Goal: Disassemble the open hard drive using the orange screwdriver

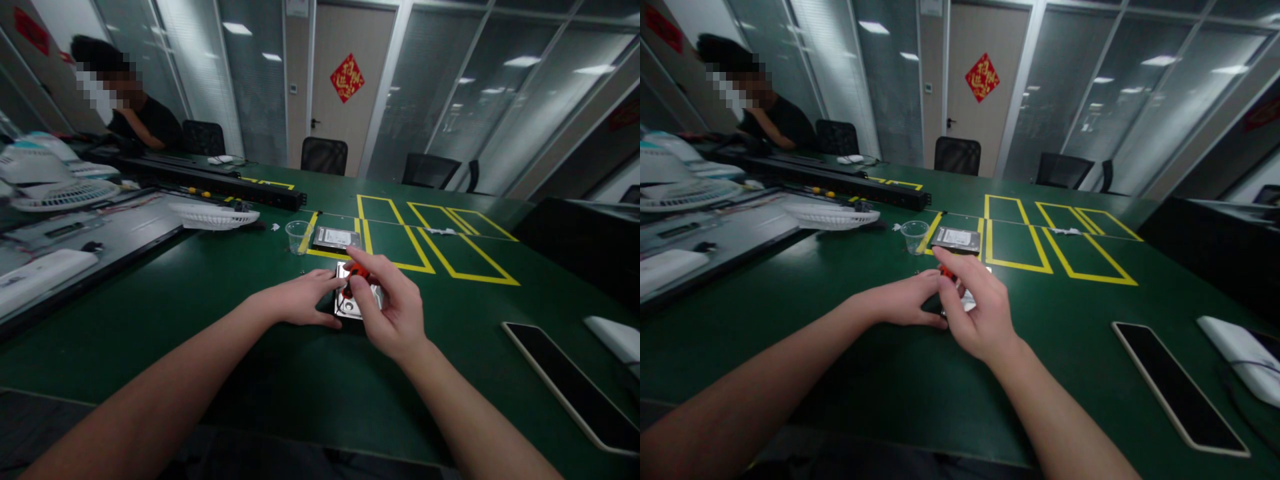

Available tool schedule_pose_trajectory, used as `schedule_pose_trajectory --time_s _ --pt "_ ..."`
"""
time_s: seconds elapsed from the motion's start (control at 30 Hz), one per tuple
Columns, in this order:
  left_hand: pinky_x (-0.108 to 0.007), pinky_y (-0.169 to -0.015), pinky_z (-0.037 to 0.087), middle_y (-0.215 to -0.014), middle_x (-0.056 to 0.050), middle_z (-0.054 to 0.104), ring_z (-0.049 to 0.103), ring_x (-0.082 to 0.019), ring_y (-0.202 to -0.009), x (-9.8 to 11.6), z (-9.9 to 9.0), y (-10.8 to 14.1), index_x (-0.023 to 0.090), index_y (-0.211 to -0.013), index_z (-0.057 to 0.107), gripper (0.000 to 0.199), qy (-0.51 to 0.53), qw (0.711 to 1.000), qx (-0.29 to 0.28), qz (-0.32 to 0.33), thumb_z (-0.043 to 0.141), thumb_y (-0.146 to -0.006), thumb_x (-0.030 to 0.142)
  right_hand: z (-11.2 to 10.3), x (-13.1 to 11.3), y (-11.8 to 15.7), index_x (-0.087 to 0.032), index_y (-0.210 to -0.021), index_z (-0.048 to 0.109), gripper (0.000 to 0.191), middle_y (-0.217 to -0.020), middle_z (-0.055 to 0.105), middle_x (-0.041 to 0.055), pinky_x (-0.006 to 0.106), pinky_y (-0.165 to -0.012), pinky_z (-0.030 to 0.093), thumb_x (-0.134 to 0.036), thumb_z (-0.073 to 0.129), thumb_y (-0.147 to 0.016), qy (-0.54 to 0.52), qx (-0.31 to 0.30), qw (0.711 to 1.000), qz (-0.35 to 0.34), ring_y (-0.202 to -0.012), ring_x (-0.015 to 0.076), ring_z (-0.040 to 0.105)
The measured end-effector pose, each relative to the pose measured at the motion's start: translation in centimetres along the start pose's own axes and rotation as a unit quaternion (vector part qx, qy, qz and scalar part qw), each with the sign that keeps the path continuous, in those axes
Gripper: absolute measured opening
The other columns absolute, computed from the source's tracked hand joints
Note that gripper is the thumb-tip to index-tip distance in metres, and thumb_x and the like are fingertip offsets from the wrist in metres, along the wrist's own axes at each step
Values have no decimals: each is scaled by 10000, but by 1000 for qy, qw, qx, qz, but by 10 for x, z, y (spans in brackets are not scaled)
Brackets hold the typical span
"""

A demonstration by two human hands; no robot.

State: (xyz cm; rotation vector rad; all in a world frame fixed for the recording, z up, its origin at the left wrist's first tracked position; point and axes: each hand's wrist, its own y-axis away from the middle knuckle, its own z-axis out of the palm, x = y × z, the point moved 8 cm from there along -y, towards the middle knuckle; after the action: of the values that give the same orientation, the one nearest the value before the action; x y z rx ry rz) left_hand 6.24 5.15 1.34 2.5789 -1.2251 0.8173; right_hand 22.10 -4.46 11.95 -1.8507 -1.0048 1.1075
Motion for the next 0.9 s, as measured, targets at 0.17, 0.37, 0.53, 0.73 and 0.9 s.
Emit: schedule_pose_trajectory --time_s 0.17,0.37,0.53,0.73,0.9 --pt "-696 -1493 508 -1814 -176 735 612 -509 -1776 2 -1 0 309 -1709 772 795 1 1000 2 5 1038 -1025 615 0 -1 -2 -302 -1627 869 404 -1282 976 82 387 -821 773 -222 747 -1250 12 2 1000 -4 -964 236 894" --pt "-681 -1440 555 -1771 -182 746 654 -511 -1712 -1 0 0 306 -1665 796 779 4 1000 5 3 1058 -1004 624 0 -2 -2 -288 -1571 882 355 -1258 973 88 391 -819 774 -235 754 -1244 20 5 1000 -8 -949 236 885" --pt "-683 -1441 555 -1779 -178 745 654 -510 -1711 -2 0 -1 313 -1670 790 772 8 1000 10 11 1055 -1011 614 0 -4 -3 -288 -1556 887 346 -1277 974 92 383 -829 769 -230 764 -1238 17 5 1000 -8 -963 237 890" --pt "-673 -1464 539 -1848 -185 689 629 -509 -1751 -2 1 0 312 -1738 752 821 8 1000 -4 -7 1042 -1032 614 1 -5 -3 -298 -1548 877 342 -1281 974 86 423 -946 794 -234 771 -1229 10 -1 1000 -14 -1026 253 908" --pt "-683 -1485 521 -1881 -182 667 621 -494 -1770 0 0 0 326 -1785 711 849 8 1000 1 5 1019 -1052 626 1 -4 -3 -298 -1526 877 316 -1246 975 85 431 -923 793 -249 777 -1230 7 -4 1000 -7 -989 254 904"
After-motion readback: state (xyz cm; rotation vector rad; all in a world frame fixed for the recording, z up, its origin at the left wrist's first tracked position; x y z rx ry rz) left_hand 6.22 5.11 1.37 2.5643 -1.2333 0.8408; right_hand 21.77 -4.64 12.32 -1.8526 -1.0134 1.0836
